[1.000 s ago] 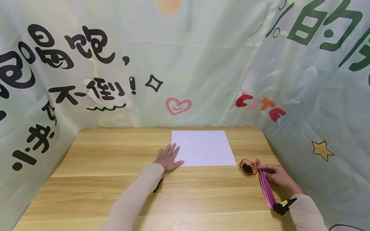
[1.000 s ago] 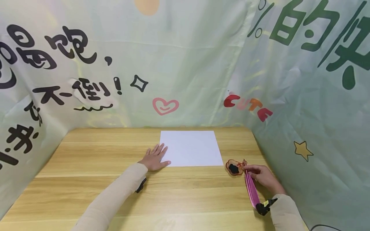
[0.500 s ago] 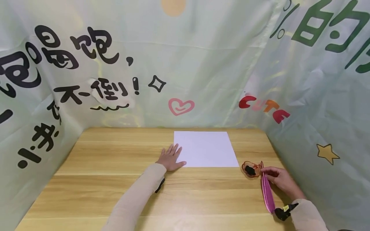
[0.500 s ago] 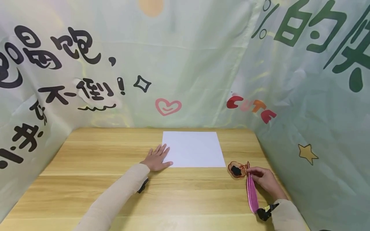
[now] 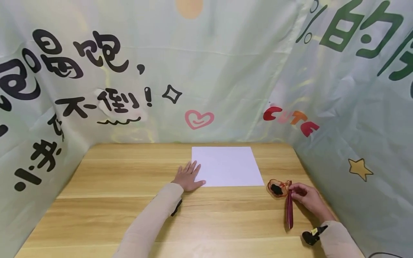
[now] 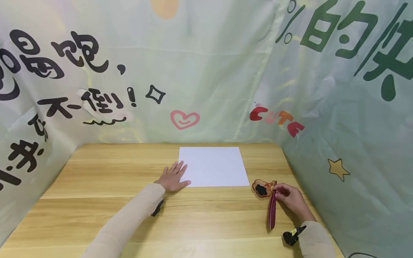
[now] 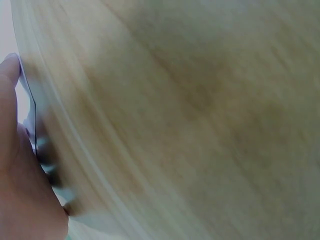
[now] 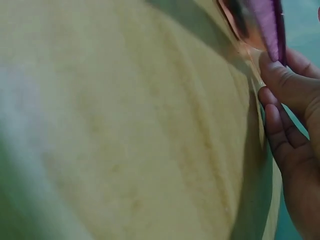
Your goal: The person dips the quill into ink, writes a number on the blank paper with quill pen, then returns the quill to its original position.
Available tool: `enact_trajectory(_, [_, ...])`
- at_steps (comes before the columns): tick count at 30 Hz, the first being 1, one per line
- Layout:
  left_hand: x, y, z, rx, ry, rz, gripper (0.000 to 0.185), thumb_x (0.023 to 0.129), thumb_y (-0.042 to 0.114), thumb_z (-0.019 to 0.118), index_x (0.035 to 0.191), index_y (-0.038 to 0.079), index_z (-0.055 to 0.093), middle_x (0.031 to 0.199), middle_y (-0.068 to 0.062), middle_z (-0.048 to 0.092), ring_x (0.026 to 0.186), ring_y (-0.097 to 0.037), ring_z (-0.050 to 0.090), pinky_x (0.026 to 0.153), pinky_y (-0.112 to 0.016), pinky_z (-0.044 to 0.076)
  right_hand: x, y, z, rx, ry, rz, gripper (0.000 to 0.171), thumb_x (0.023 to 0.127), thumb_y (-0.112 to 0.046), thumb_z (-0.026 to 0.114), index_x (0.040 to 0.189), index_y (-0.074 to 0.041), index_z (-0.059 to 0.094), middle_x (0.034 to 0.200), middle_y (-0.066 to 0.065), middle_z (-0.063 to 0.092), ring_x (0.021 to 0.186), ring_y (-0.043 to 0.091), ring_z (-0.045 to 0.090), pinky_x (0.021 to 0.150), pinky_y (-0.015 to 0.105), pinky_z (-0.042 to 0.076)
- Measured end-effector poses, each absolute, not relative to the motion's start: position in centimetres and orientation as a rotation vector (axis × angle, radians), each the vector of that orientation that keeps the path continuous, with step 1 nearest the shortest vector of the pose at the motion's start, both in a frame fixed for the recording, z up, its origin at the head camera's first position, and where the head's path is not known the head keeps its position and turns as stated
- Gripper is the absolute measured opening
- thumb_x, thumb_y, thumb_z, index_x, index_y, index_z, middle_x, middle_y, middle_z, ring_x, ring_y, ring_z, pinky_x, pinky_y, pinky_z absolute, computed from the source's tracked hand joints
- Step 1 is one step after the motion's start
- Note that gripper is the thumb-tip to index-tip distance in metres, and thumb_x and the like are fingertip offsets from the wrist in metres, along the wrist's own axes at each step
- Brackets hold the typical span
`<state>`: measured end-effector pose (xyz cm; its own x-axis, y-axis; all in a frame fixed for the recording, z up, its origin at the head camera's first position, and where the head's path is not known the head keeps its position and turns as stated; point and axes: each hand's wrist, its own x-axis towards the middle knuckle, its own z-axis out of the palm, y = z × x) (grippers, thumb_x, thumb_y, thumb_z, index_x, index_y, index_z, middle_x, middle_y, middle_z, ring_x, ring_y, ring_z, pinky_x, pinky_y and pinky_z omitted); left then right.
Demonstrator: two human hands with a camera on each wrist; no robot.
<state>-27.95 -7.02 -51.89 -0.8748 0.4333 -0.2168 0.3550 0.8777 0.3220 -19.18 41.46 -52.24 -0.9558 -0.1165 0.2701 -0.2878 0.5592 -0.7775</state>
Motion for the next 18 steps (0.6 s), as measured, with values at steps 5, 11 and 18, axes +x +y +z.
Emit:
enact_trajectory(5, [-27.9,-7.0,-51.8,0.585,2.76,0.411,0.083,0.093,0.066,0.036,0.156,0.021,0.004,0.162,-0.003,-0.006,0.147,-0.026,-0.009,0.114,-0.057,-0.005,-19.0,41.1,-52.1,0.302,-2.581,1.311,0.018,0.079,0.015,0.068,0.096,0.012,0.062,0.081,-0.006,0.066,0.072,-0.004,0.058,0.06,0.014,0.048])
enact_trajectory(11, [-27.6,-6.9,-51.1,0.58,2.747,0.392,0.082,0.095,0.062,0.037,0.156,0.018,0.005,0.162,-0.005,-0.005,0.147,-0.027,-0.007,0.115,-0.056,-0.004,-19.0,41.1,-52.1,0.187,-2.529,1.289,0.018,0.083,0.015,0.063,0.1,0.013,0.062,0.084,-0.017,0.063,0.075,-0.006,0.058,0.064,0.012,0.047])
enact_trajectory(18, [-27.9,-7.0,-51.6,0.597,2.765,0.399,0.083,0.094,0.065,0.036,0.156,0.018,0.005,0.162,-0.004,-0.005,0.148,-0.027,-0.007,0.114,-0.057,-0.005,-18.7,40.2,-50.6,0.181,-2.315,1.487,0.018,0.085,0.02,0.056,0.103,0.021,0.055,0.088,-0.017,0.066,0.081,-0.005,0.062,0.069,0.008,0.049])
